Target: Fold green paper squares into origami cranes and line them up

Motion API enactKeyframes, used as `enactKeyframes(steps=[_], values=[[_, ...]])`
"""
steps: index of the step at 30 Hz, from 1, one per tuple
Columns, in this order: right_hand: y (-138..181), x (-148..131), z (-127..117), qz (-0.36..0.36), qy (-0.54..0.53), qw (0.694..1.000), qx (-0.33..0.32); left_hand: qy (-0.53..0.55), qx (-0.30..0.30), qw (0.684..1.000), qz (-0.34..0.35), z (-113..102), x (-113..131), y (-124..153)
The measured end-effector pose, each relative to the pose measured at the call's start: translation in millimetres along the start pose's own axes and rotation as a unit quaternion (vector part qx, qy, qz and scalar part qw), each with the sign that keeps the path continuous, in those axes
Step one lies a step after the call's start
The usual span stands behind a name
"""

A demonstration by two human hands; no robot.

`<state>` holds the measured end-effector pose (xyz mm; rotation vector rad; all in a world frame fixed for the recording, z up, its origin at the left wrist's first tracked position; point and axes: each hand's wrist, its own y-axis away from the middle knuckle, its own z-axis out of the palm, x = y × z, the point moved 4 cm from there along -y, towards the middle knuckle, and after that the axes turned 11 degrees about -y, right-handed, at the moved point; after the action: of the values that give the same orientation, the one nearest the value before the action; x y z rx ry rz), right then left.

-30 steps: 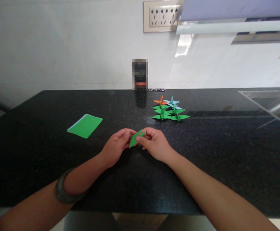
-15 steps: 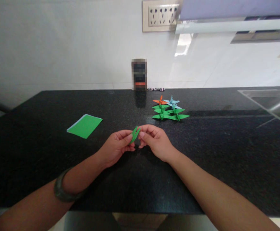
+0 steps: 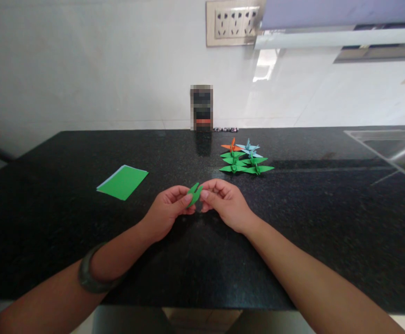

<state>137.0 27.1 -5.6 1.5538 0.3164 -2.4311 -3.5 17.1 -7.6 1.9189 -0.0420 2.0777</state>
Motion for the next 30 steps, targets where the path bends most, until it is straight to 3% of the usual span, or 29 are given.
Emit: enactKeyframes(steps=[22, 30], values=[[-0.8, -0.6, 2.1, 0.018, 0.019, 1.000, -0.008, -0.063, 0.011, 0.997, 0.044, 1.5, 7.0, 1.6], [0.7, -0.2, 0.5, 0.013, 0.025, 1.000, -0.002, -0.054, -0.041, 0.998, -0.020, 1.9, -2.3, -1.1]])
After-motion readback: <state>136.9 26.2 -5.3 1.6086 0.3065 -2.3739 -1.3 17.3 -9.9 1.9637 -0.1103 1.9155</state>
